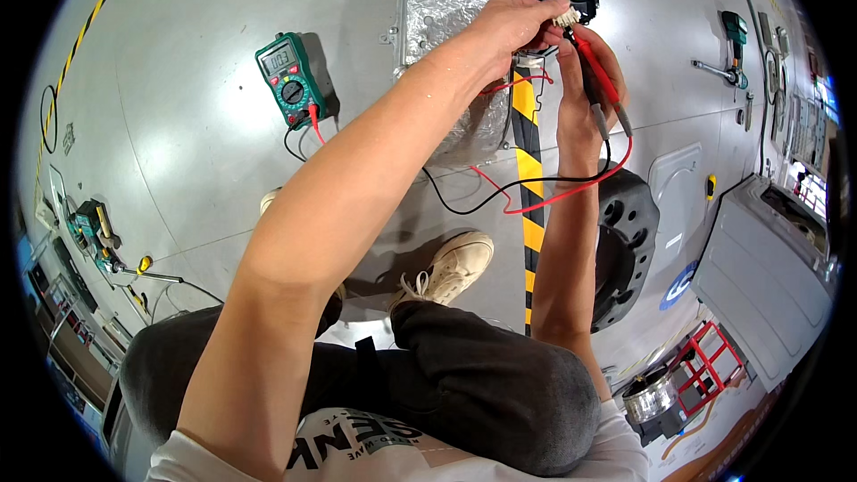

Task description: The person tests an electrical component using a multimeter. They attach probes to a white connector, turn the multimeter dial, and observe the digital display readings.

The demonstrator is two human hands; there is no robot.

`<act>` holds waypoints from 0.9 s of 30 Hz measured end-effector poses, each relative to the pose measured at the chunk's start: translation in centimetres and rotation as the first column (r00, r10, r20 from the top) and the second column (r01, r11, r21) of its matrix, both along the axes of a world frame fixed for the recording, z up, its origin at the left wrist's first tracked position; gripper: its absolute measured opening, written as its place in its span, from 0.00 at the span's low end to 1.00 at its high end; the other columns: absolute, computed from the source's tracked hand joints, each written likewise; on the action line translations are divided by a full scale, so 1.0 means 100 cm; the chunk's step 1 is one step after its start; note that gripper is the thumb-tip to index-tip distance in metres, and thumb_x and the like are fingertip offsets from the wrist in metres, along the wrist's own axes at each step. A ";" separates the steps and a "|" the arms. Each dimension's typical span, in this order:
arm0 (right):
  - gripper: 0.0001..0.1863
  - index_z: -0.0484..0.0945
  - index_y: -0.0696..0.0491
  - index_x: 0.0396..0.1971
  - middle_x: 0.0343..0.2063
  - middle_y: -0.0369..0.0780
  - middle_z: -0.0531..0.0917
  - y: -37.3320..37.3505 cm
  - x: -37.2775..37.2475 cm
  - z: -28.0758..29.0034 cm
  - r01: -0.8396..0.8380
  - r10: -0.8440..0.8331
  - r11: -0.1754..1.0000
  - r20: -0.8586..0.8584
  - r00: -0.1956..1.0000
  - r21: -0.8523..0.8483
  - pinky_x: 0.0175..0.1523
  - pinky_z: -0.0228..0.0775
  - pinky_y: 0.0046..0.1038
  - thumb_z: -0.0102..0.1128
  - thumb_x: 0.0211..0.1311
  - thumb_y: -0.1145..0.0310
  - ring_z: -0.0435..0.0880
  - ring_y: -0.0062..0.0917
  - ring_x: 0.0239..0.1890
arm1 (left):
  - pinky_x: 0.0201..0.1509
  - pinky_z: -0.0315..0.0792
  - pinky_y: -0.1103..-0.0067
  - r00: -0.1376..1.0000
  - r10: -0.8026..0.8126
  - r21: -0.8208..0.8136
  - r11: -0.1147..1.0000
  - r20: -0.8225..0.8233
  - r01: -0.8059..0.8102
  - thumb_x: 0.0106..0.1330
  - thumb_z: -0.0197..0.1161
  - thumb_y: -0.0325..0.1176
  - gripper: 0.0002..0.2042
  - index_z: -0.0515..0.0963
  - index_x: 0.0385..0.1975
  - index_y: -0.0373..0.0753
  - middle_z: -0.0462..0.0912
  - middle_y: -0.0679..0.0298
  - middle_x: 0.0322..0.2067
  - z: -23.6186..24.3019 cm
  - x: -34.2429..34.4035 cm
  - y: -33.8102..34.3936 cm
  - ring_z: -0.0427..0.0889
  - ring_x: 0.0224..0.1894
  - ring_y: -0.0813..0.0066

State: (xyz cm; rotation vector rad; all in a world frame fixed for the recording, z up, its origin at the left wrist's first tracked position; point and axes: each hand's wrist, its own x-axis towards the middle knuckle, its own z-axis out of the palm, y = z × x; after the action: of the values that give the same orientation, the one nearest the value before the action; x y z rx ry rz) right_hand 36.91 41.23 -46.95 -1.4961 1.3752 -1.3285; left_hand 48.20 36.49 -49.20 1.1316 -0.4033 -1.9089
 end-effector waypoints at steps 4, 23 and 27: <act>0.11 0.76 0.62 0.38 0.30 0.39 0.81 0.001 0.002 0.002 0.024 -0.024 1.000 -0.019 1.000 0.003 0.40 0.69 0.17 0.61 0.55 0.75 0.78 0.17 0.34 | 0.28 0.70 0.86 1.000 0.023 -0.004 1.000 0.004 -0.023 0.60 0.63 0.37 0.11 0.78 0.28 0.33 0.79 0.64 0.24 -0.001 0.000 0.000 0.77 0.24 0.81; 0.10 0.79 0.59 0.38 0.32 0.37 0.80 0.001 -0.006 0.001 0.118 -0.129 0.990 -0.161 0.978 -0.077 0.40 0.70 0.18 0.59 0.59 0.70 0.77 0.17 0.32 | 0.27 0.70 0.86 0.999 0.029 -0.015 0.999 0.022 -0.028 0.60 0.62 0.37 0.11 0.78 0.29 0.33 0.80 0.63 0.24 -0.004 -0.001 -0.001 0.78 0.25 0.80; 0.10 0.78 0.58 0.38 0.31 0.38 0.80 0.001 -0.006 -0.001 0.095 -0.116 0.989 -0.195 0.974 -0.117 0.40 0.69 0.19 0.60 0.58 0.71 0.77 0.18 0.33 | 0.29 0.71 0.85 1.000 0.017 -0.021 1.000 0.011 -0.017 0.60 0.63 0.37 0.11 0.78 0.30 0.33 0.80 0.63 0.25 -0.005 -0.001 -0.001 0.77 0.25 0.80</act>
State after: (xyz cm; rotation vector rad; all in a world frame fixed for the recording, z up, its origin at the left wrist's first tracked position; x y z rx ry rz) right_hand 36.32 41.33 -47.02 -1.6879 1.5509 -1.3640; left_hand 48.09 36.38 -49.67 1.1286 -0.4177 -1.8806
